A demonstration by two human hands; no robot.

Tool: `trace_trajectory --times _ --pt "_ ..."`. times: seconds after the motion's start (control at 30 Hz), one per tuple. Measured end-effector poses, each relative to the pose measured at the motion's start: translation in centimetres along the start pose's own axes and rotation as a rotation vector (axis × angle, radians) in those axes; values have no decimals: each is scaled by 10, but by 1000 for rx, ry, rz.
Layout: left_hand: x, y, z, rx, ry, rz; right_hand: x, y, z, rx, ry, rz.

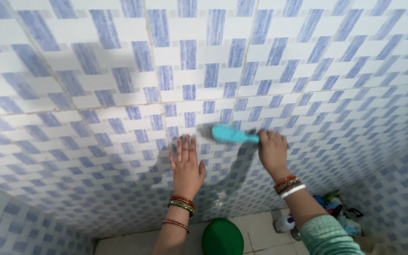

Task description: The person scrubs the tiled bathroom wall using a blue-handled scrub brush. They hold the wall with their left hand for stability while vigorously brushing the surface with their right hand, moving the brush in vertical and horizontal strokes across the tiles.

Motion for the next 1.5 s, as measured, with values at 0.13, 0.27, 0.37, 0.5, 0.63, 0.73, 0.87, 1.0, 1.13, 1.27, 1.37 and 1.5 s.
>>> trace_trajectory --times 0.13,0.27,0.37,0.5,0.63,0.73,0.87,1.0,1.13,1.27,1.37,1.5 --pt "13 -8 46 -23 -101 -26 72 74 9 248 -114 217" --pt "33 5 82 -43 -225 4 91 89 30 464 -287 294" --pt "59 28 93 -44 -314 146 61 60 35 722 -511 77" --pt "110 50 96 109 -475 265 35 50 -3 878 -331 -106" --pt "146 62 92 421 -678 429 66 77 -15 901 -170 -44" --pt "163 65 85 550 -802 523 95 104 4 913 -138 130" --pt "171 57 87 632 -899 538 112 88 36 1212 -146 365" --pt "166 54 83 674 -874 597 55 25 38 1262 -365 605" --pt "168 52 78 579 -856 617 12 -33 -18 1342 -569 502" --pt "171 50 77 538 -841 574 79 16 -40 1067 -253 366" --pt "170 52 78 566 -856 557 138 69 -20 1013 -248 322" --pt "171 55 81 608 -845 576 147 98 2 1077 -244 596"
Point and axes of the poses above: each hand's wrist, its own x-axis towards the middle knuckle, its own y-axis out of the back of the hand, z = x × y, the point moved 6 cm from there along x, towards the middle knuckle, and after that the axes turned 11 degrees about x, right-handed, at the moved point
